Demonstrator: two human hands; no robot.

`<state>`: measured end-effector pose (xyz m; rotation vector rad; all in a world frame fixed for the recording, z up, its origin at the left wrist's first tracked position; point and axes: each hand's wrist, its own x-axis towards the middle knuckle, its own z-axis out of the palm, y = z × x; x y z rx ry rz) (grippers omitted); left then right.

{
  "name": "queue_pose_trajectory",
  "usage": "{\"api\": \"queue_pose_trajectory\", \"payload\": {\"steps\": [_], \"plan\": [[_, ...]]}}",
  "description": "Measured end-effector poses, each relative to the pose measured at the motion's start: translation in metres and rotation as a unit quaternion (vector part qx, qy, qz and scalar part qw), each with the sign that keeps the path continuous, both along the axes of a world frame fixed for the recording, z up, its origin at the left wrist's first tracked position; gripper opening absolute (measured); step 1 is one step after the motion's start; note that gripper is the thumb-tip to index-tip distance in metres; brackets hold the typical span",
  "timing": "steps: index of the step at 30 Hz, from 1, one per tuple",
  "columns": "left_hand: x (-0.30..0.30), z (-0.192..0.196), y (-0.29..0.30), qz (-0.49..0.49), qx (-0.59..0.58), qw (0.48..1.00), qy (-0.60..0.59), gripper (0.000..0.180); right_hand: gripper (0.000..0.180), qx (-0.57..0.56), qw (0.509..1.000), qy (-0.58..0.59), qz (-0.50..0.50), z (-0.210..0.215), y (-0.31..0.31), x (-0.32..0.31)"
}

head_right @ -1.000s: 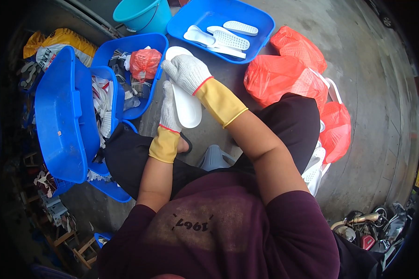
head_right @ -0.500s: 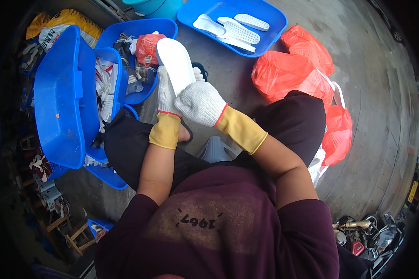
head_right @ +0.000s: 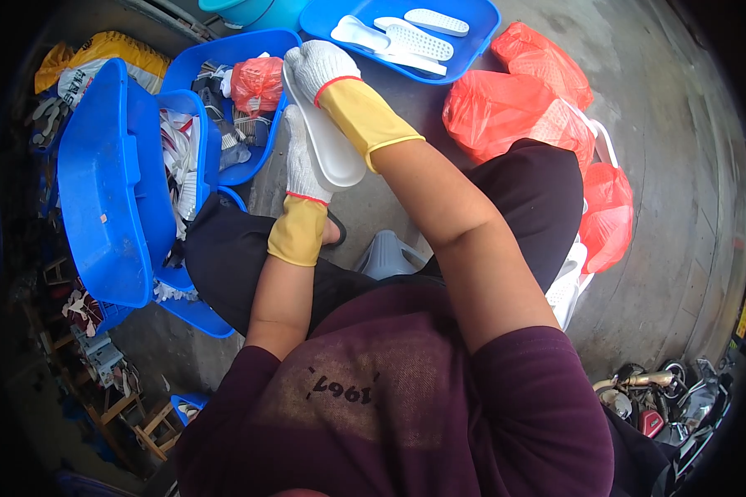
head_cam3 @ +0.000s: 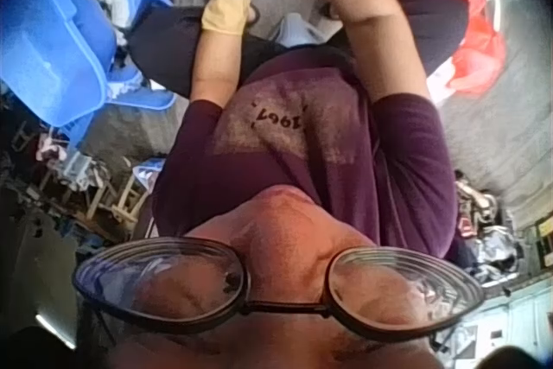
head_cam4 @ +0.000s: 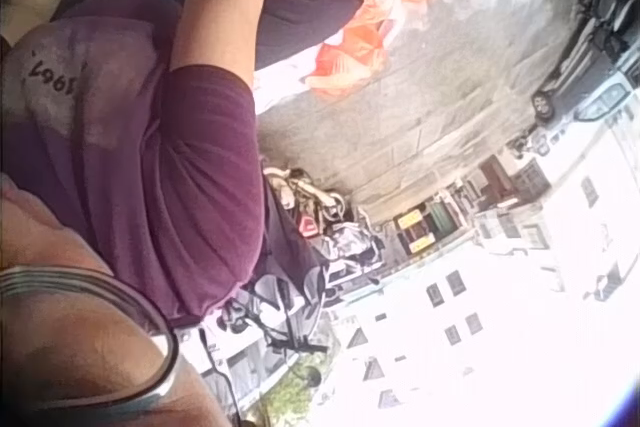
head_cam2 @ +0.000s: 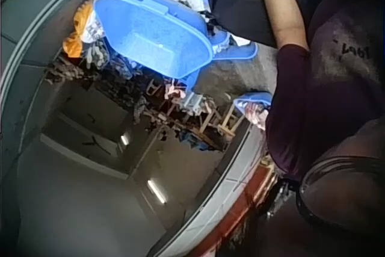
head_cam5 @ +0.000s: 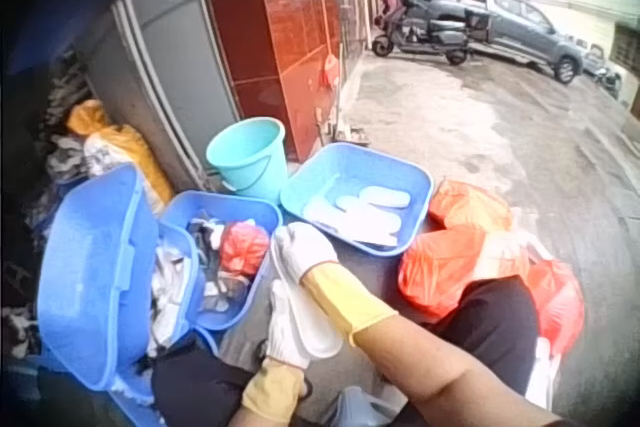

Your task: Applying a liquid treatment or adhesive to white shoe soles and sorting them into bins.

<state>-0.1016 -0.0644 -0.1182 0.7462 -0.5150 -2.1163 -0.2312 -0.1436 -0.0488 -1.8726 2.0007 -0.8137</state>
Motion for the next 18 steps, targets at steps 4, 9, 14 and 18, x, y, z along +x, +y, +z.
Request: {"api": "queue_pose_trajectory", "payload": {"steps": [4, 9, 14, 18], "plan": [[0.017, -0.013, -0.015, 0.049, 0.037, 0.981, 0.182, 0.074, 0.044, 0.079, 0.981, -0.171, -0.046, -0.005, 0.054, 0.05], [0.033, 0.003, -0.011, -0.021, 0.023, 0.987, 0.158, 0.106, 0.031, 0.116, 0.984, -0.115, 0.075, 0.001, 0.147, 0.038], [0.015, 0.011, 0.006, -0.052, -0.012, 0.987, 0.154, 0.095, 0.029, 0.098, 0.991, -0.021, 0.093, 0.013, 0.138, -0.007], [-0.004, 0.013, 0.012, -0.047, -0.016, 0.992, 0.117, 0.078, 0.032, 0.101, 0.994, 0.012, 0.042, -0.007, 0.102, -0.036]]}}
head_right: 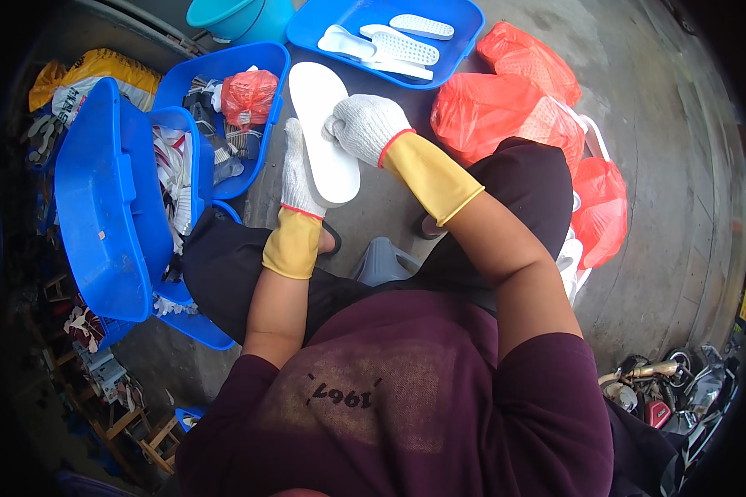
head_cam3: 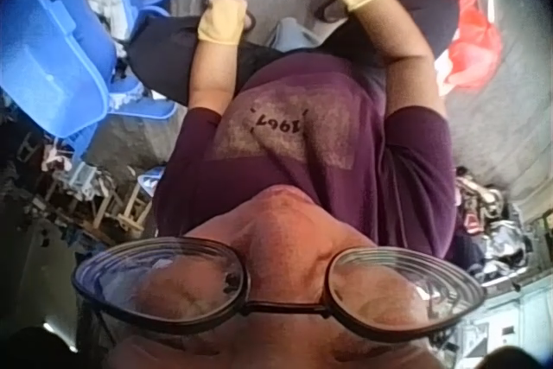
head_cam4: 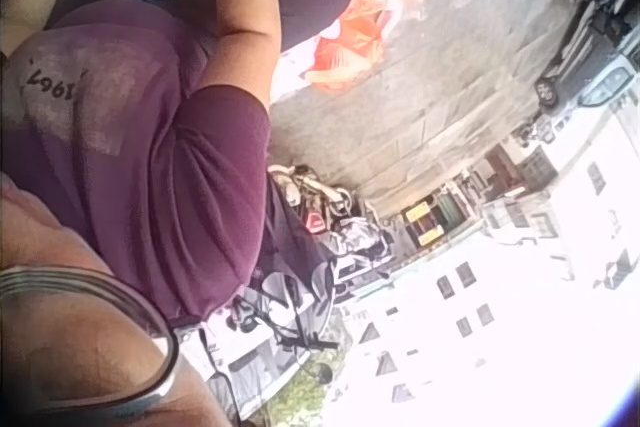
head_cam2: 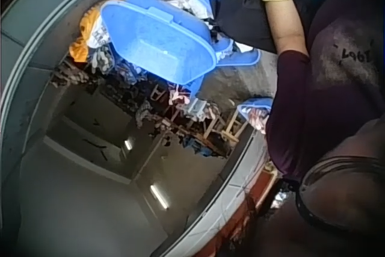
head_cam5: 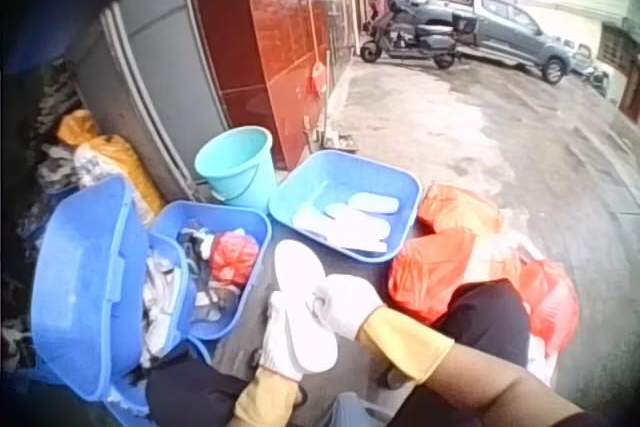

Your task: Applying a liquid treatment or adhesive to white shoe soles and sorting them into bins.

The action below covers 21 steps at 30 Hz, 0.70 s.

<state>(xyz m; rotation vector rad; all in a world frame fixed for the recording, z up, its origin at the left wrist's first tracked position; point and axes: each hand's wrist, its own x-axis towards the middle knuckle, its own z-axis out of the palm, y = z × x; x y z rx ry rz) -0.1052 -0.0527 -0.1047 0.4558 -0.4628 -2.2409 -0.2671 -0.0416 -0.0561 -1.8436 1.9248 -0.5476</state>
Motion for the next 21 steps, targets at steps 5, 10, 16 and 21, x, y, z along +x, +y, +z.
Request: {"api": "queue_pose_trajectory", "payload": {"steps": [5, 10, 16, 21], "plan": [[-0.009, -0.002, 0.012, -0.134, 0.038, 0.99, -0.014, 0.081, 0.032, -0.03, 0.987, 0.08, -0.136, -0.021, -0.045, -0.033], [-0.026, 0.015, 0.027, -0.083, 0.076, 0.989, -0.095, 0.079, 0.024, -0.141, 0.972, 0.068, -0.175, -0.03, -0.068, -0.032], [-0.016, -0.01, 0.017, -0.06, 0.066, 0.989, -0.118, 0.08, 0.013, -0.179, 0.98, -0.082, 0.02, -0.026, -0.055, 0.004], [-0.003, -0.009, 0.0, 0.009, 0.095, 0.991, -0.093, 0.076, 0.018, -0.043, 0.954, -0.297, -0.003, -0.004, 0.012, 0.027]]}}
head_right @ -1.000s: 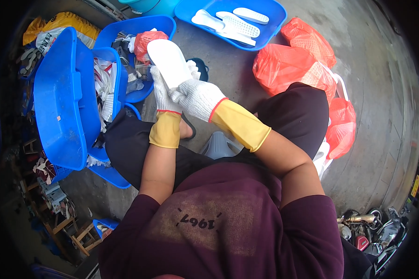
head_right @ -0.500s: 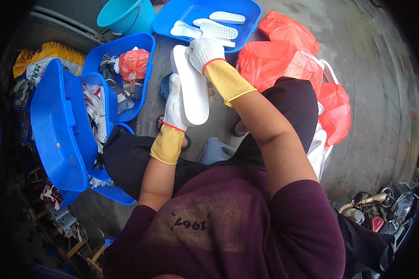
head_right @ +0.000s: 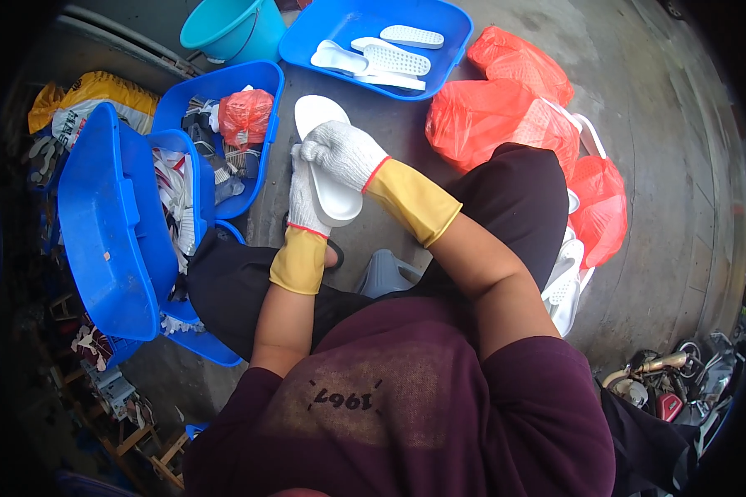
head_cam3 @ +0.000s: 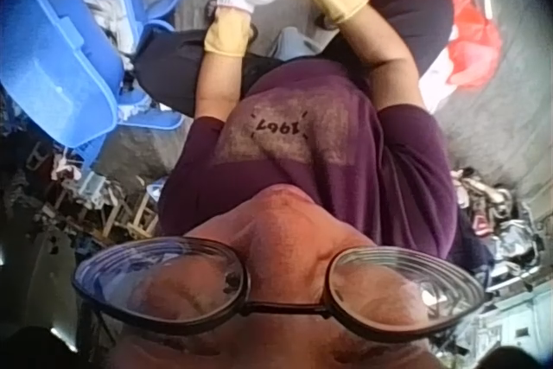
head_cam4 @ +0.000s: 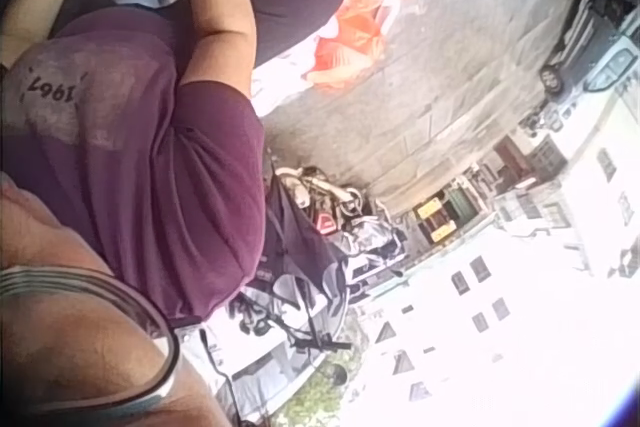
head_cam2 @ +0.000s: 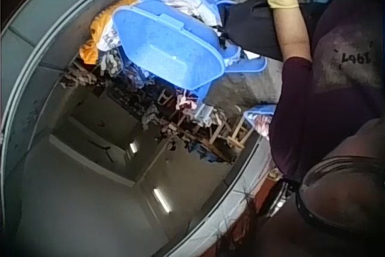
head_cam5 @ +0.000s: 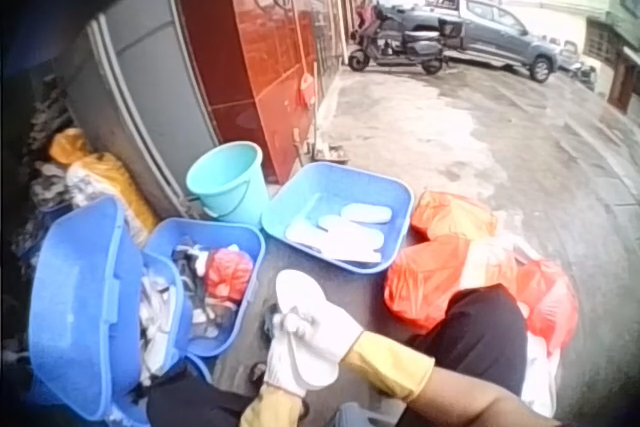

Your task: Applying a liquid treatment or adhesive to white shoe soles and sorting them into bins.

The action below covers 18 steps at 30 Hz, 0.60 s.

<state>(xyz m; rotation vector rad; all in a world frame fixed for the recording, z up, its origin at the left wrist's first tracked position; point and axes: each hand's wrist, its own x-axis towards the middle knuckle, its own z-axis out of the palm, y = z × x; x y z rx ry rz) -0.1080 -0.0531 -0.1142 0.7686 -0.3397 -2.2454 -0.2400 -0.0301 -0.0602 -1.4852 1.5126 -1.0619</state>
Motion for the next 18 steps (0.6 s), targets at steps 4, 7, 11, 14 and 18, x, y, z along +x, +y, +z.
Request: {"api": "queue_pose_trajectory", "payload": {"steps": [4, 7, 11, 14, 18], "plan": [[0.006, -0.013, -0.005, -0.134, -0.035, 0.981, 0.133, 0.074, 0.02, 0.003, 0.999, 0.054, 0.006, -0.006, 0.04, 0.012], [-0.003, -0.034, -0.016, -0.079, 0.023, 0.994, 0.077, 0.065, 0.023, 0.001, 0.994, 0.024, -0.111, 0.003, 0.017, 0.018], [-0.028, -0.042, 0.011, -0.118, -0.114, 0.978, -0.129, 0.06, 0.02, -0.002, 0.97, -0.003, -0.242, 0.006, -0.042, -0.029], [-0.04, -0.045, 0.024, -0.121, -0.062, 0.987, -0.083, 0.069, 0.016, -0.031, 0.963, 0.086, -0.255, -0.023, -0.064, -0.062], [-0.024, -0.044, 0.004, -0.101, -0.022, 0.994, -0.034, 0.078, 0.021, 0.019, 0.979, 0.132, -0.153, -0.021, -0.043, -0.052]]}}
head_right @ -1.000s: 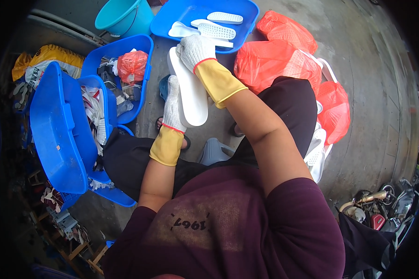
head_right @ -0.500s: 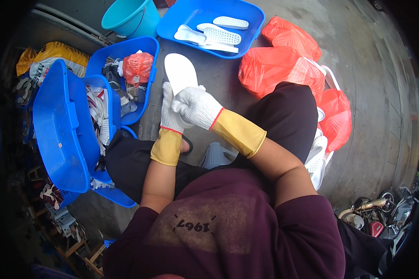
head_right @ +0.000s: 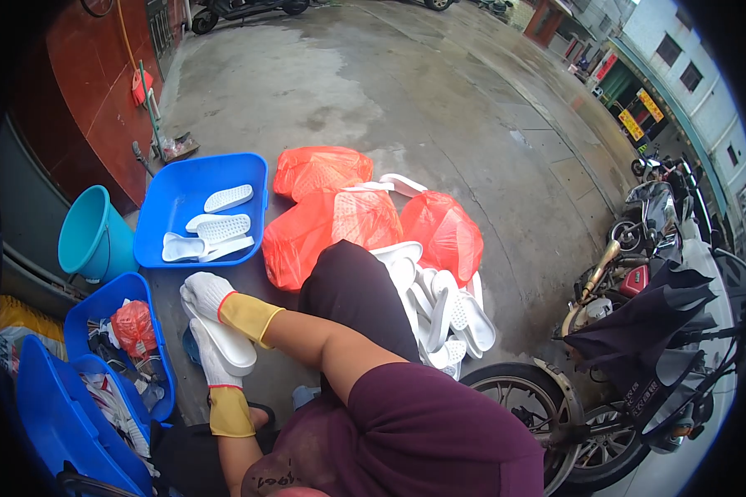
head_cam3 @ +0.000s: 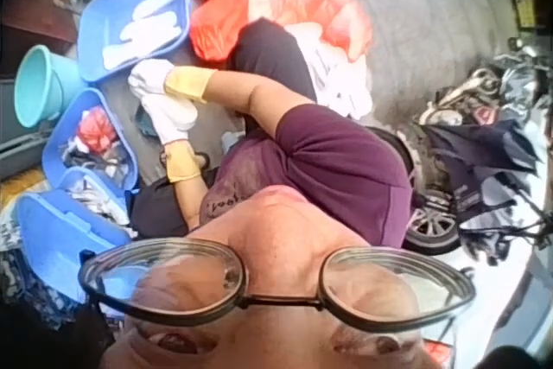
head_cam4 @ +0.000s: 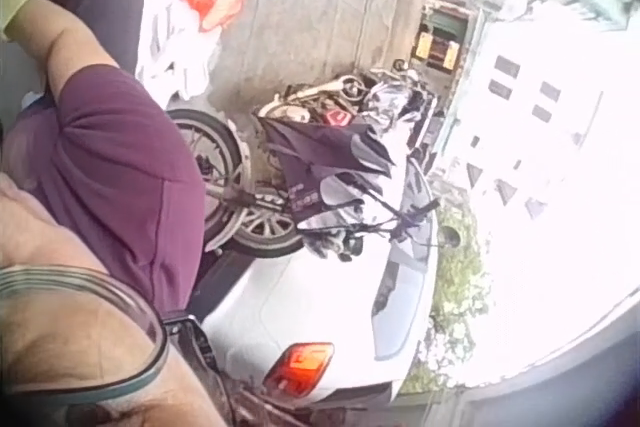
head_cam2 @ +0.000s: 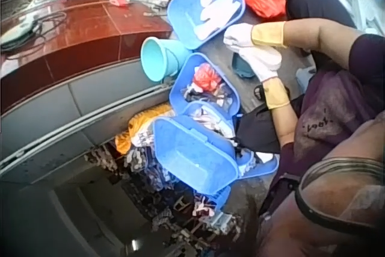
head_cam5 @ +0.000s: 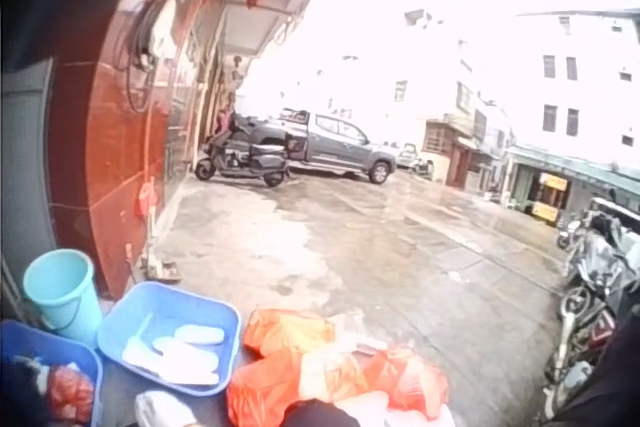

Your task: Applying a liquid treatment or adhesive to white shoe soles and sorting them into bins.

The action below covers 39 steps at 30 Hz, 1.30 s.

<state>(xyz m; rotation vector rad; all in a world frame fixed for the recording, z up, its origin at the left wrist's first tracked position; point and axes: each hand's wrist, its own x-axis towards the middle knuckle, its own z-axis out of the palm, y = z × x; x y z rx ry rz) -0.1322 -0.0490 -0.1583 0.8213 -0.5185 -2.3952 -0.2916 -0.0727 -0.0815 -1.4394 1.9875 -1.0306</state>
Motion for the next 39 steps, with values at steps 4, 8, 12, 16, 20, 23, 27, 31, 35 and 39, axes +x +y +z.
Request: {"api": "queue_pose_trajectory", "payload": {"steps": [4, 8, 12, 16, 20, 23, 27, 31, 35, 39], "plan": [[-0.018, 0.013, -0.005, 0.024, -0.034, 0.999, 0.005, 0.079, 0.039, 0.114, 0.993, -0.012, 0.03, 0.006, 0.046, 0.003], [-0.03, 0.014, -0.017, 0.027, 0.01, 0.999, -0.031, 0.079, 0.039, 0.071, 0.994, -0.017, 0.083, 0.017, 0.096, 0.007], [-0.043, 0.04, -0.016, -0.091, 0.008, 0.987, 0.136, 0.082, 0.026, -0.031, 0.999, -0.006, 0.023, 0.025, 0.106, 0.018], [-0.074, 0.06, 0.005, -0.01, -0.05, 0.998, 0.027, 0.066, 0.024, -0.181, 0.983, -0.002, -0.019, 0.033, 0.065, -0.029], [-0.079, 0.045, 0.012, -0.081, 0.001, 0.99, 0.115, 0.073, 0.013, -0.132, 0.984, 0.108, -0.05, 0.034, 0.033, -0.08], [-0.08, 0.048, 0.01, -0.074, 0.1, 0.99, 0.069, 0.075, 0.013, -0.067, 0.984, 0.167, -0.004, 0.032, 0.025, -0.086], [-0.08, 0.051, 0.009, -0.061, -0.009, 0.992, 0.11, 0.076, 0.012, -0.024, 0.987, 0.156, -0.021, 0.011, 0.023, -0.083], [-0.075, 0.071, 0.004, -0.018, -0.004, 0.993, 0.121, 0.075, 0.038, 0.121, 0.984, 0.129, 0.032, 0.001, 0.04, -0.078], [-0.073, 0.062, -0.01, 0.017, -0.084, 0.996, 0.006, 0.074, 0.043, 0.151, 0.985, 0.082, 0.0, 0.004, 0.055, -0.049], [-0.09, 0.068, -0.025, 0.056, -0.094, 0.99, -0.092, 0.075, 0.024, 0.2, 0.953, 0.205, 0.099, 0.02, 0.07, -0.035]]}}
